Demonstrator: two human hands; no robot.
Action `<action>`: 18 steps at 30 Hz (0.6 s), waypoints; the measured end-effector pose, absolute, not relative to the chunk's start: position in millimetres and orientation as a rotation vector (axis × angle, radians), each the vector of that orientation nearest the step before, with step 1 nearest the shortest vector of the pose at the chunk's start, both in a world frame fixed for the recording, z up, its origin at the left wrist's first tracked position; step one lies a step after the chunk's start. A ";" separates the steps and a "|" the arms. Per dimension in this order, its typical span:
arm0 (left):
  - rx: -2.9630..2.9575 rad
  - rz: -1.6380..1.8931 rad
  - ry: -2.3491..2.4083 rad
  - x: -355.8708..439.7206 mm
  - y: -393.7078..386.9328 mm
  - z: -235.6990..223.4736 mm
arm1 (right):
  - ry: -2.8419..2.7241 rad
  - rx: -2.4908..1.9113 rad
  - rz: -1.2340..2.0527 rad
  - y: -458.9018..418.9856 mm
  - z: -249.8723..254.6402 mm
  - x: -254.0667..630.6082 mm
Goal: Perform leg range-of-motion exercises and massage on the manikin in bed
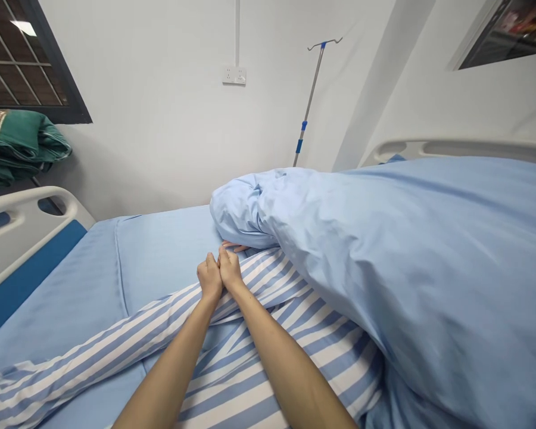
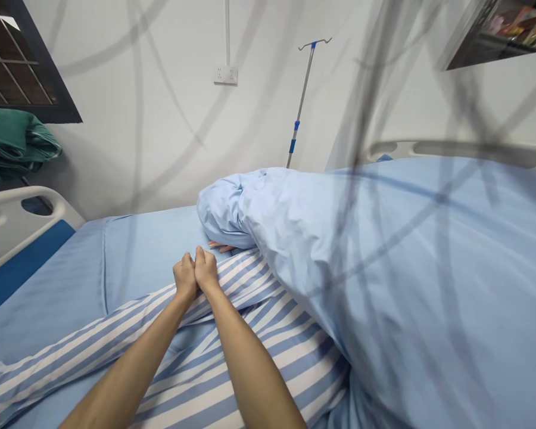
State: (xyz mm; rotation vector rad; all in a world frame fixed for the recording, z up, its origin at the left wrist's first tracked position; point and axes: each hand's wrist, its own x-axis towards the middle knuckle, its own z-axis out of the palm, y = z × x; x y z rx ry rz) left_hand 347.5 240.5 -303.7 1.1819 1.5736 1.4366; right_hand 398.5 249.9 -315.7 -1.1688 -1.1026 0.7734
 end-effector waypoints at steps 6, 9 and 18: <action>1.373 1.361 1.681 340.5 238.1 -315.7 | -1.244 -1.252 0.698 249.8 -312.4 401.1; 1.439 1.323 1.667 341.7 239.5 -314.3 | -1.520 -1.359 0.541 248.1 -300.0 410.2; 1.502 1.272 1.661 344.5 241.1 -317.0 | -1.638 -1.331 0.456 247.2 -310.8 426.0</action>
